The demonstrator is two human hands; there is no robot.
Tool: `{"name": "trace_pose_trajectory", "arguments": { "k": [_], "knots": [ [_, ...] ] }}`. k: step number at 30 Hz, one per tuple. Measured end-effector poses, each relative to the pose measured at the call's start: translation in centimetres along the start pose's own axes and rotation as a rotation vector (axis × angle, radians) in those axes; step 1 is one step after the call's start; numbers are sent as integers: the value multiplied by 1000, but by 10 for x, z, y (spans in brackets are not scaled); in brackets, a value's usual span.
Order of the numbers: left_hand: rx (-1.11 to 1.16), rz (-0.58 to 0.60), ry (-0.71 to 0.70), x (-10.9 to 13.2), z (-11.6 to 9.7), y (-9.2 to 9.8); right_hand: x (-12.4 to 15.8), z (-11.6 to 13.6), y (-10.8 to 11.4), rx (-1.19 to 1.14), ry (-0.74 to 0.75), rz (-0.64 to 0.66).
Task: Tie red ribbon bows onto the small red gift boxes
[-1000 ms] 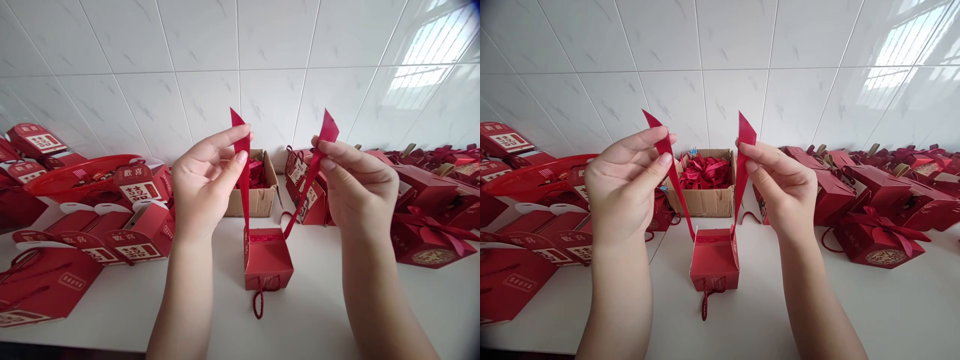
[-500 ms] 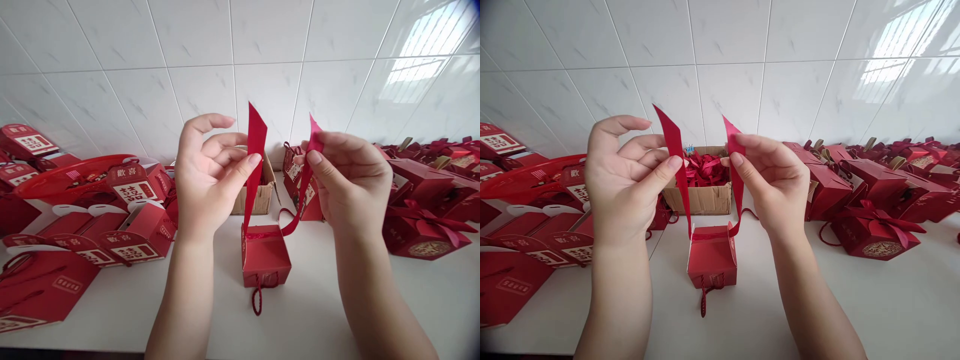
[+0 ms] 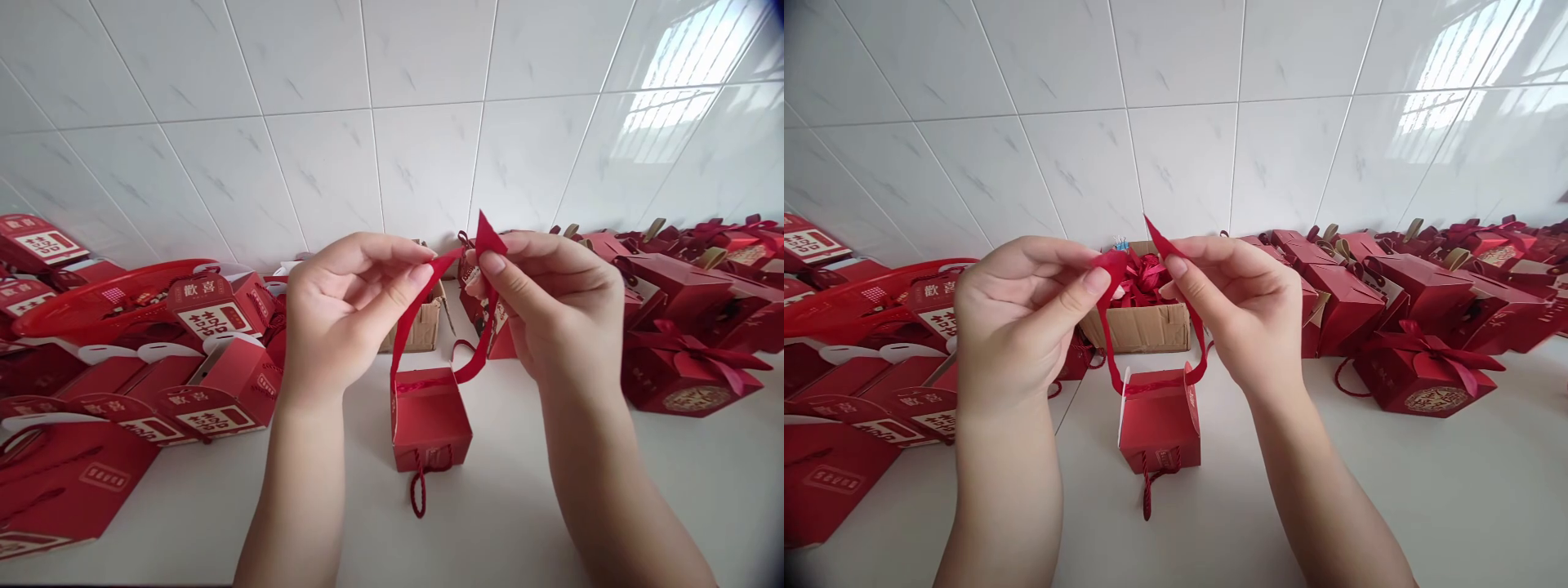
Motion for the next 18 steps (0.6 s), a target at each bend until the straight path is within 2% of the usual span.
{"name": "trace_pose_trajectory", "arguments": {
  "k": [8, 18],
  "knots": [
    [-24, 6, 1, 1, -2, -2, 3, 7, 4, 28, 16, -37],
    [-20, 44, -22, 4, -4, -13, 9, 17, -5, 44, 78, 13]
  ]
}}
Point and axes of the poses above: each hand's wrist, its own x-axis away from the middle knuckle, its own y-axis out of the back of the hand, z = x × y, the point moved 7 cm from there along -x, towards the middle knuckle, and after that the axes turned 6 degrees about -z, right-handed, at the moved point
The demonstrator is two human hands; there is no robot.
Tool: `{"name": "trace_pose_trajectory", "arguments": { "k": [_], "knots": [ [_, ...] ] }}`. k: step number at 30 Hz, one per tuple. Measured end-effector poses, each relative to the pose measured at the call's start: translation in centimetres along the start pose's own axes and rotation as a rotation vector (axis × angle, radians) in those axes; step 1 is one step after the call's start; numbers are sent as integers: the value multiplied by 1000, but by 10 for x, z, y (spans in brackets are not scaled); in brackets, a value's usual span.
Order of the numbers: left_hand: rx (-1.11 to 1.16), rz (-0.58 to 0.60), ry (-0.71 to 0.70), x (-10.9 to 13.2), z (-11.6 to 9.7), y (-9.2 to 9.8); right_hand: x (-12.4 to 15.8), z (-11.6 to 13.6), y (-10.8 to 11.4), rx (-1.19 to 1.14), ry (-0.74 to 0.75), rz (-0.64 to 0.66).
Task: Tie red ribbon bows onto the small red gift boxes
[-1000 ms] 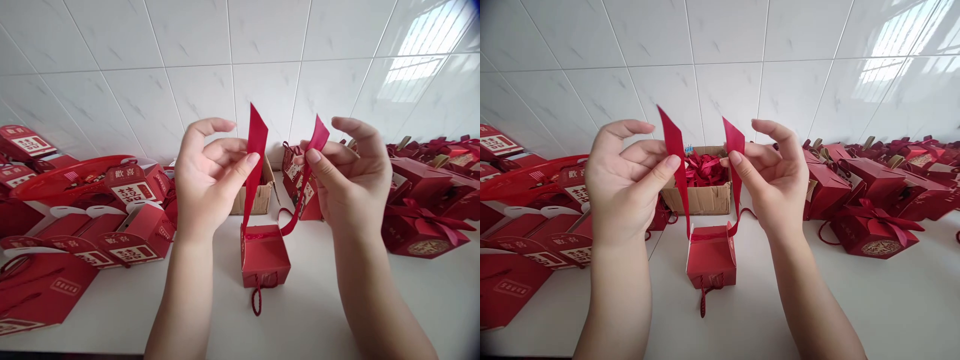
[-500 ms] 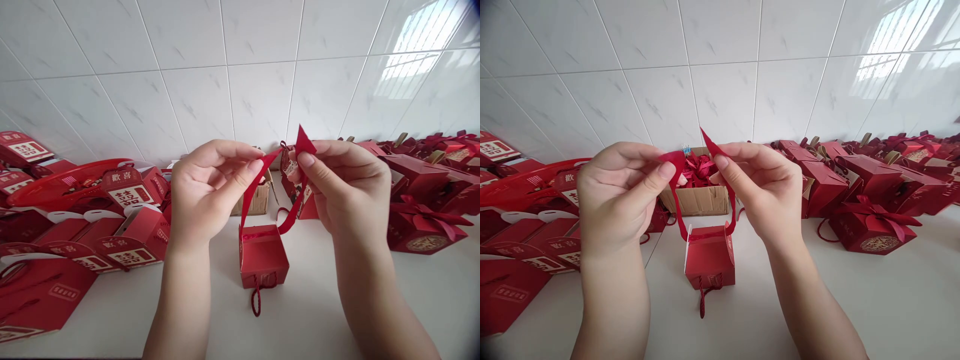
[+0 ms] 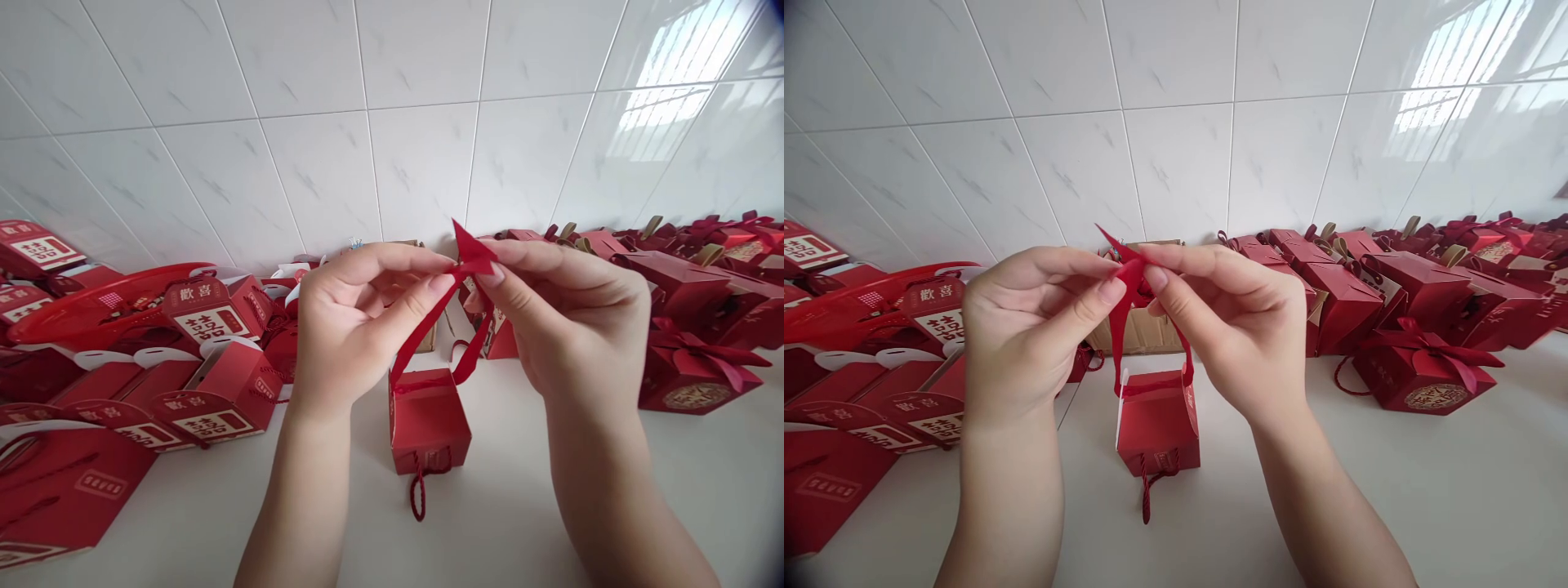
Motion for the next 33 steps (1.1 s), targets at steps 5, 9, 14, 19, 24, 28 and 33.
{"name": "trace_pose_trajectory", "arguments": {
  "k": [5, 9, 14, 19, 24, 28, 33],
  "knots": [
    [3, -13, 63, 0, 2, -1, 3, 2, -4, 19, -48, 19],
    [-3, -19, 66, 0, 1, -1, 3, -3, -5, 7, -88, 8],
    [9, -39, 62, 1, 0, -1, 2, -7, -9, -19, -139, 59],
    [48, -73, 146, 2, 5, 1, 5, -6, -14, -90, -148, 130],
    [60, -61, 199, 2, 9, 3, 6, -9, -18, -131, -217, 176],
    [29, -56, 123, 1, 5, 2, 5, -15, -20, -233, -300, 206],
    [-35, -152, -44, 2, -2, 8, 5, -24, -21, -321, -451, 234]
  ]
}}
Point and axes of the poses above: each hand's wrist, its own x-axis away from the middle knuckle, its own y-axis out of the back of the hand, z = x × y, the point moved 7 cm from there along -x, towards the middle knuckle, and after that the axes turned 6 degrees about -z, right-handed, at the moved point
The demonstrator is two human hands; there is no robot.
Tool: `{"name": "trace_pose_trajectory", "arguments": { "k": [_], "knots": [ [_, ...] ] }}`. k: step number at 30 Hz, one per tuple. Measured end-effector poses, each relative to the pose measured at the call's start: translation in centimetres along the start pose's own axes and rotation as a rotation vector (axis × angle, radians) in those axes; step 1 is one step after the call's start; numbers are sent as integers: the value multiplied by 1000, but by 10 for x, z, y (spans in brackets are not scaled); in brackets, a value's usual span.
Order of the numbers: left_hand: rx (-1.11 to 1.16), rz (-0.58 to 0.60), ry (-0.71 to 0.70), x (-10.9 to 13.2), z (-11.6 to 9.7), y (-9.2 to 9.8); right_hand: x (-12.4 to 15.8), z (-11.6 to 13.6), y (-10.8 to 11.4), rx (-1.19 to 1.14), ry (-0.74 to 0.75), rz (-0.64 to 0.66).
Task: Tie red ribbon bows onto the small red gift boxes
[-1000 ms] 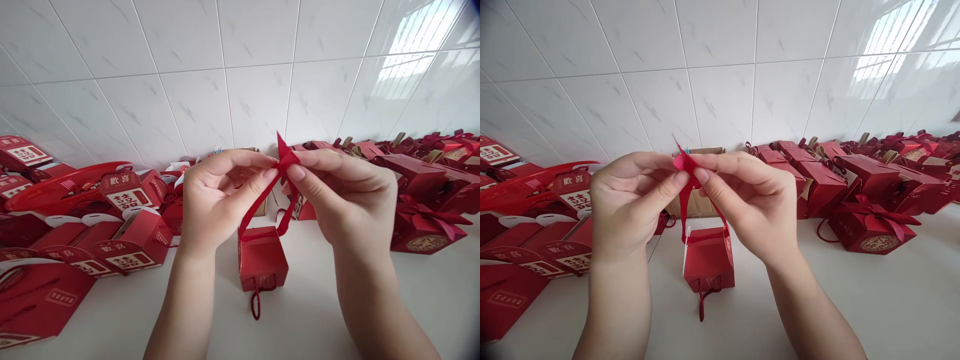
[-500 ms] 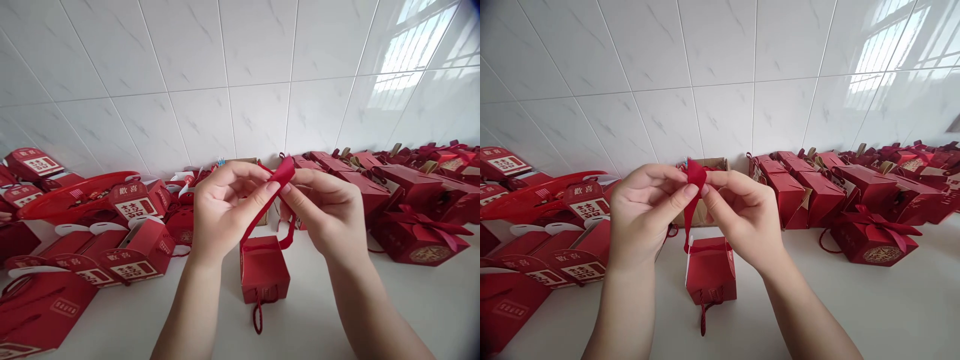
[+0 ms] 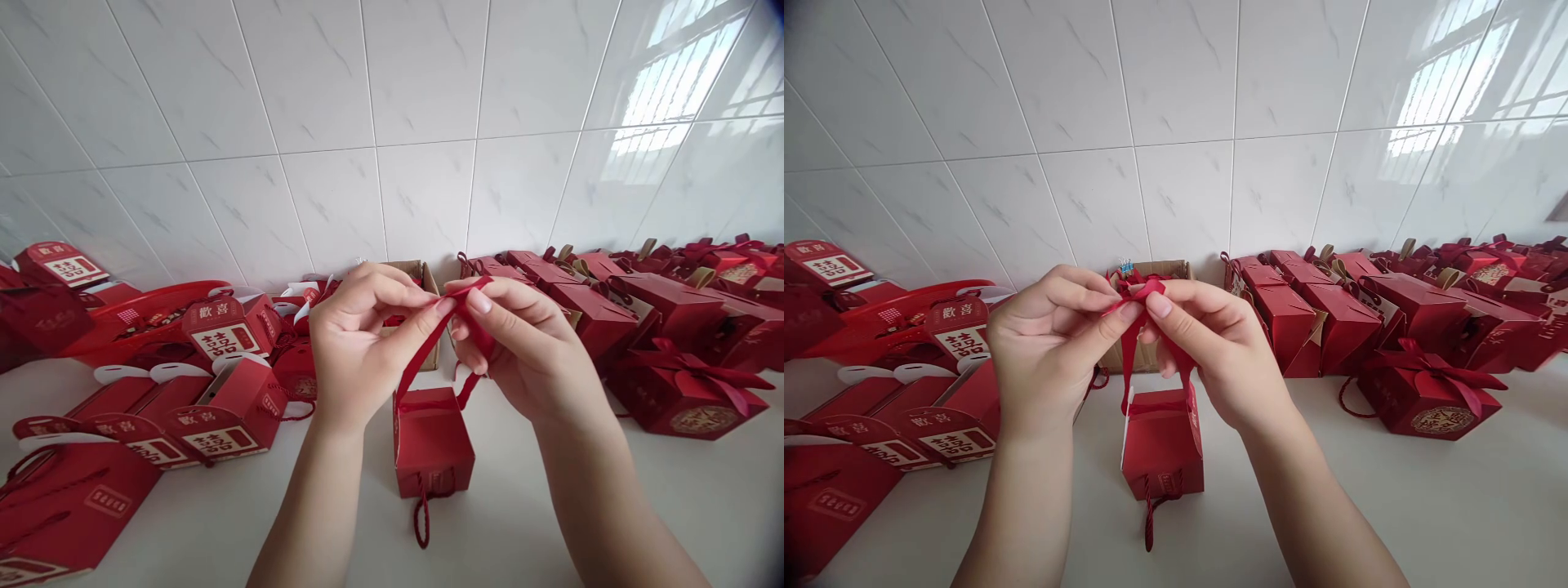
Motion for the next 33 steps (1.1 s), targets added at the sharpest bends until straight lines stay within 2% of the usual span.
{"name": "trace_pose_trajectory", "arguments": {
  "k": [3, 9, 15, 28, 31, 33],
  "knots": [
    [-12, 24, -2, 0, 0, -1, -2, -5, 2, -60, -80, -6],
    [113, 108, 161, 2, 7, -7, -4, -9, 0, -150, -137, 40],
    [139, 88, 209, 1, 10, -5, -3, -10, -2, -128, -145, 41],
    [150, 60, 180, -1, 9, -4, -4, -13, -2, -77, -149, 26],
    [165, 141, 237, 0, 10, -8, -5, -13, -1, -69, -135, 27],
    [170, 261, 333, 3, 15, -13, -5, -12, -1, -66, -116, 31]
  ]
}}
Point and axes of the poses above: each hand's wrist, its own x-axis away from the middle knuckle, its own y-axis out of the back of the hand, z = x × y, the point moved 7 cm from there along -x, towards the middle knuckle, and after that the axes turned 6 degrees about -z, right-handed, at the moved point
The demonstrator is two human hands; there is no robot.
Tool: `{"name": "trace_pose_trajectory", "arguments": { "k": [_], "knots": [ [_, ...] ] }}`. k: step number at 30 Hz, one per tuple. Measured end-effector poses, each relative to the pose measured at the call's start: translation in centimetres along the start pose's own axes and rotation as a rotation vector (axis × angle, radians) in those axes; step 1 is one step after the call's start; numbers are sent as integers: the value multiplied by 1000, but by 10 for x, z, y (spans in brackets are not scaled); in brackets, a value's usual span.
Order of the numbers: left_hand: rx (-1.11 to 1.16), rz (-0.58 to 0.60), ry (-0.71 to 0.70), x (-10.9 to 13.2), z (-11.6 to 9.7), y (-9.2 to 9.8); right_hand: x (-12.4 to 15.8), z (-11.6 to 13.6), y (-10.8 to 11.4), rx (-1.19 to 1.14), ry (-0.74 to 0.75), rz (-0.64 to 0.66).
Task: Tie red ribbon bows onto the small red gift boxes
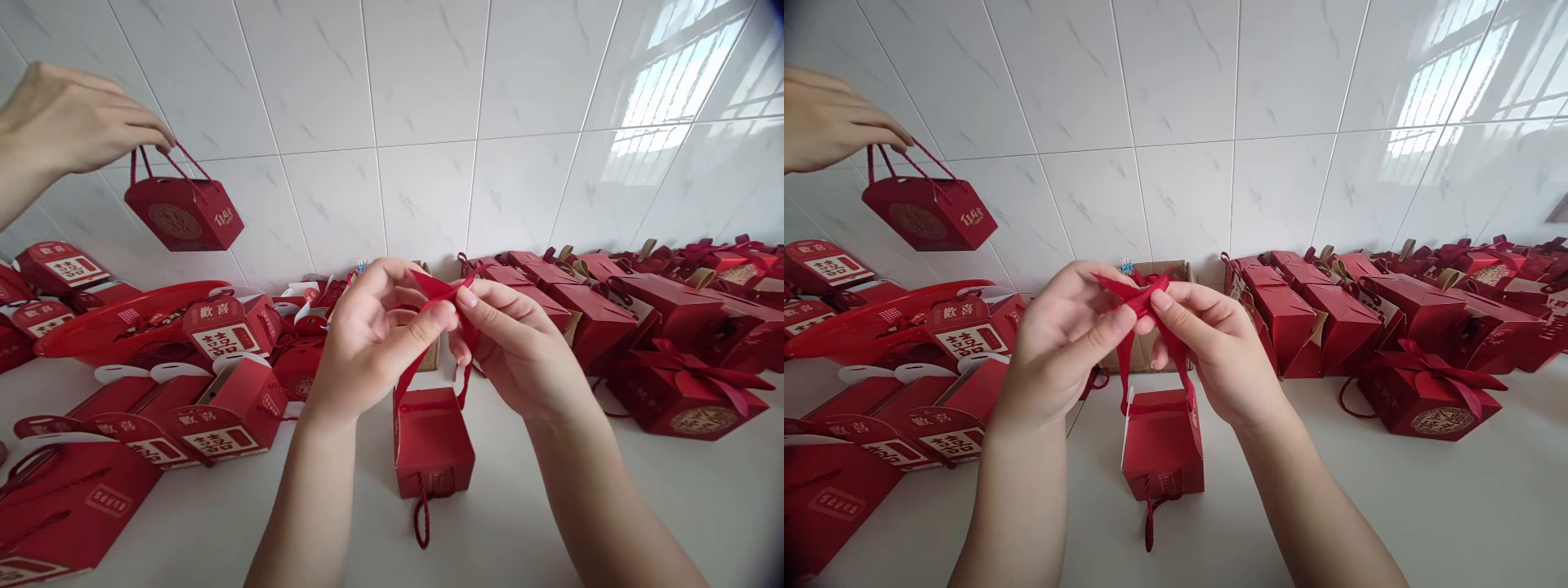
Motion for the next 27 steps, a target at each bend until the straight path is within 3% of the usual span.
{"name": "trace_pose_trajectory", "arguments": {
  "k": [4, 9, 12, 19, 23, 27],
  "knots": [
    [30, 235, 197, 4, 12, -7, -1, 3, -1, -21, 25, 24],
    [-107, 413, 279, 7, 18, -7, -2, 7, 1, -10, 45, 95],
    [-134, 378, 331, 7, 21, -3, 0, 16, 3, 140, 194, 134],
    [-235, 219, 375, 6, 27, 9, 17, 37, -9, 809, 697, 170],
    [-224, 198, 336, 6, 23, 7, 21, 36, -13, 1034, 827, 146],
    [-288, 194, 326, 6, 21, 7, 21, 34, -15, 1089, 877, 115]
  ]
}}
Point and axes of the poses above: each hand's wrist, its own x-axis away from the middle knuckle, its own y-axis out of the back of the hand, z = x × y, the point moved 7 cm from there along -x, towards the middle knuckle, and after that the axes turned 6 degrees about -z, right-handed, at the moved point
